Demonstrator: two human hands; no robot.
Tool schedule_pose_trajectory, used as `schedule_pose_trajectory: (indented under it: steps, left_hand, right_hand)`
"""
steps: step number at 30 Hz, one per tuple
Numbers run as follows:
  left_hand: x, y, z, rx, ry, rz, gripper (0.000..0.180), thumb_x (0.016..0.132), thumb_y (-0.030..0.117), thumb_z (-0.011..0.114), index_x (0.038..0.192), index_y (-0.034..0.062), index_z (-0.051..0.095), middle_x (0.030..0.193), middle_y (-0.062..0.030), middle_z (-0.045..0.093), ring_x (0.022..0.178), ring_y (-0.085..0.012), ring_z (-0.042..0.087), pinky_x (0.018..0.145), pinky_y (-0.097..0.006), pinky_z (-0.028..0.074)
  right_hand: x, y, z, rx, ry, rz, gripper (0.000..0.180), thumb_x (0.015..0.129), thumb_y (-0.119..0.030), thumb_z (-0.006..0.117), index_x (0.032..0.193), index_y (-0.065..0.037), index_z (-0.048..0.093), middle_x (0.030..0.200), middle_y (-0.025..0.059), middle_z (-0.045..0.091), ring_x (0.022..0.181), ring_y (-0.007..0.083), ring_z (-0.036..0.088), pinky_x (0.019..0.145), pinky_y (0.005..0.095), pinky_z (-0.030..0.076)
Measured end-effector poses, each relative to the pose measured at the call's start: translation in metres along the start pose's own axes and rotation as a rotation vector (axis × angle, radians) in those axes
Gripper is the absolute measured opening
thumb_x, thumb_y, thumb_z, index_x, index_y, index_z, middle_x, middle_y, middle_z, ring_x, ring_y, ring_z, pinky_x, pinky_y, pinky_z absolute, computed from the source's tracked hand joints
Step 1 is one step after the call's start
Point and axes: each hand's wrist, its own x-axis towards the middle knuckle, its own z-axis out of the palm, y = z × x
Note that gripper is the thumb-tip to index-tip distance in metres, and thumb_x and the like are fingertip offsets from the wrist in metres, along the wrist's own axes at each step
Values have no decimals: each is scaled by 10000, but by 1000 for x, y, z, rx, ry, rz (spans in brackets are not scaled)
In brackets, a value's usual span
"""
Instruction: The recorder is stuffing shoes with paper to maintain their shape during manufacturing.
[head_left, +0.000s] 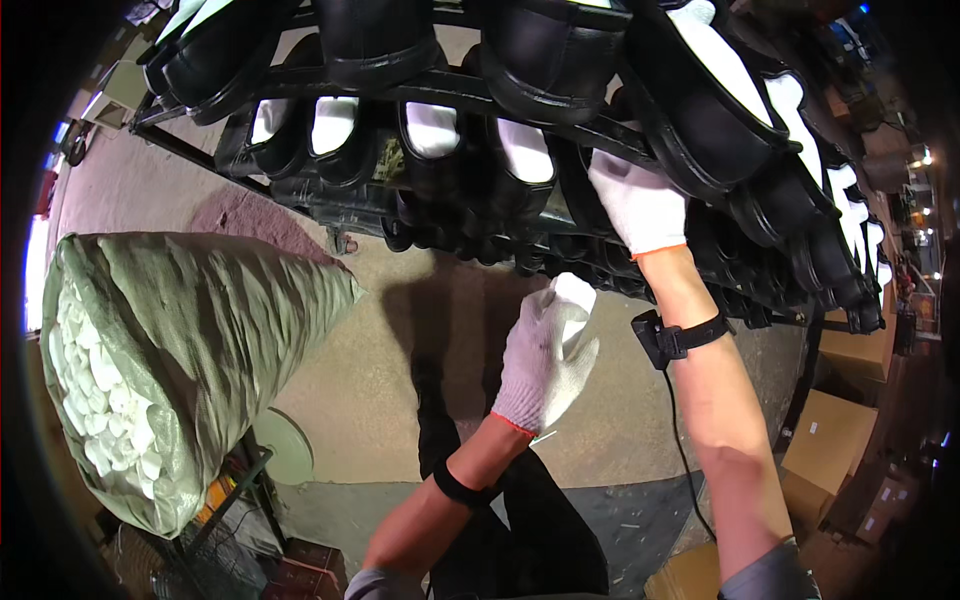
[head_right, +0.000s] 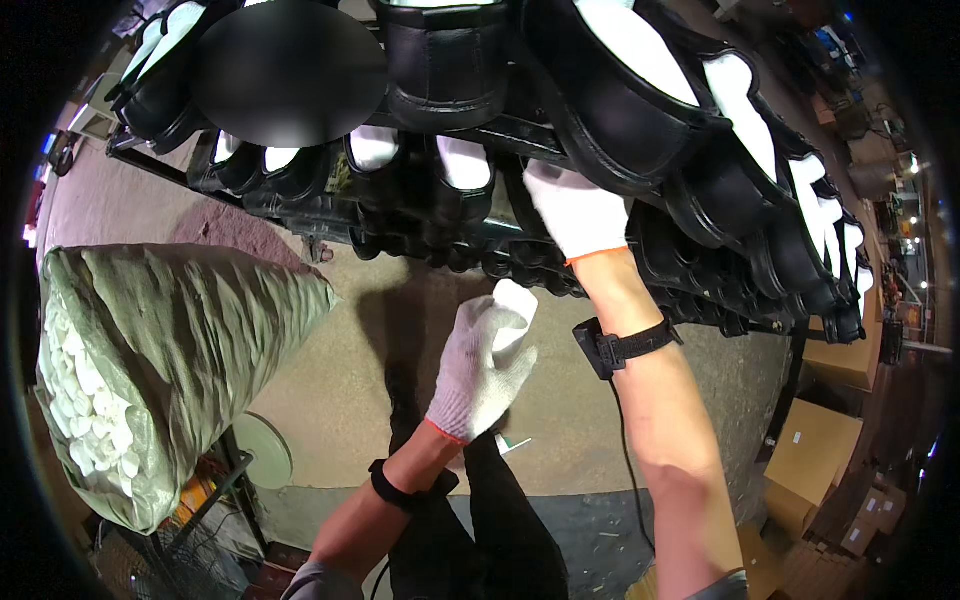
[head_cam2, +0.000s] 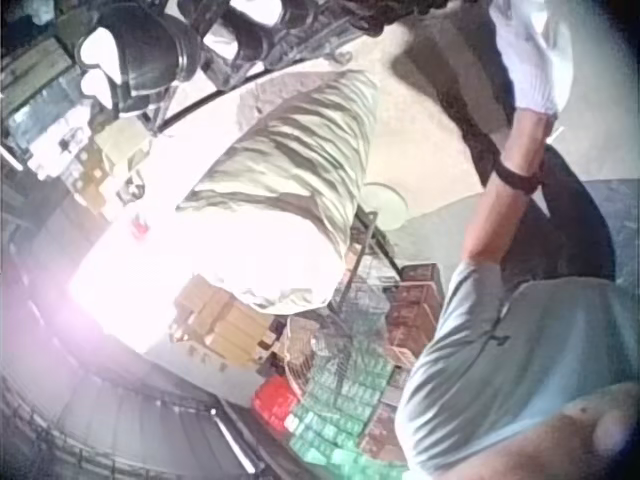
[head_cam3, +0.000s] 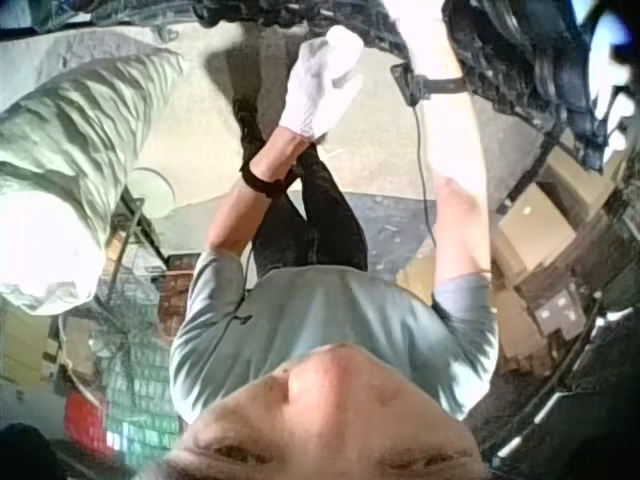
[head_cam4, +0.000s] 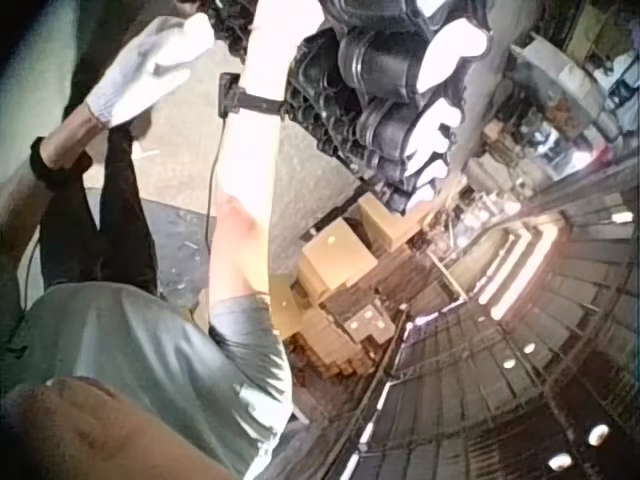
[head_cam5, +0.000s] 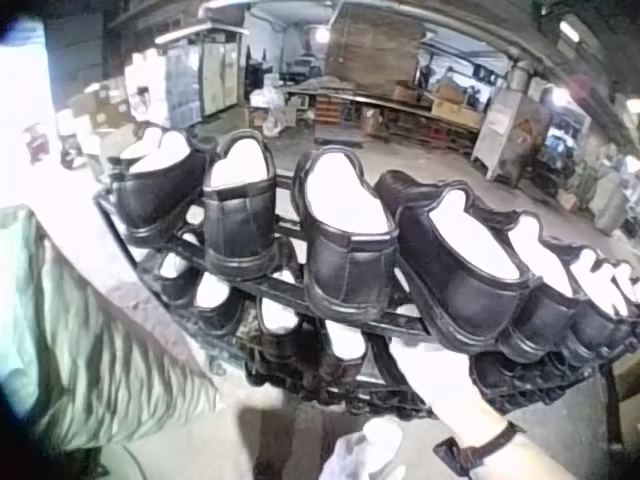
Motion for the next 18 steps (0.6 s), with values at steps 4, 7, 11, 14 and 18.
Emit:
schedule_pose_trajectory:
  steps: [4,7,11,14,18]
  left_hand:
    - [-7,-16,-2,-4,19,-55,411,893,80,875,1261,76,692,1419,-229,626,1267,-444,677,1043,-477,591]
    - [-5,-17,-4,-6,55,-58,411,904,76,861,1281,70,698,1411,-238,632,1244,-447,686,1038,-482,593]
    - [-2,-34,-14,-13,52,-50,414,915,37,841,1299,60,688,1409,-237,648,1224,-437,703,1020,-461,600]
    - [5,-38,-13,-120,88,-6,424,926,-14,811,1320,62,672,1391,-215,658,1217,-387,713,1001,-436,602]
    - [-1,-25,-20,-366,62,-165,597,924,-116,730,1467,56,552,1383,-145,623,1248,-252,678,1000,-396,608]
  right_hand:
    - [0,-3,0,-38,-198,-140,343,1051,-371,722,1178,-68,818,1096,166,831,1058,410,782,978,489,611]
    - [7,16,4,51,-307,-198,454,1146,-441,540,1261,-88,800,1205,197,814,1088,463,752,1012,522,599]
    - [-8,16,2,67,-367,-203,455,1149,-435,565,1300,-68,788,1264,214,798,1142,461,742,1034,508,594]
    - [-3,21,2,140,-115,-117,310,1079,-281,754,1243,-27,825,1164,205,834,1122,367,800,1010,401,602]
    - [-8,2,-24,233,-353,104,409,1134,-426,637,1303,-106,827,1262,239,795,1185,406,772,1041,460,592]
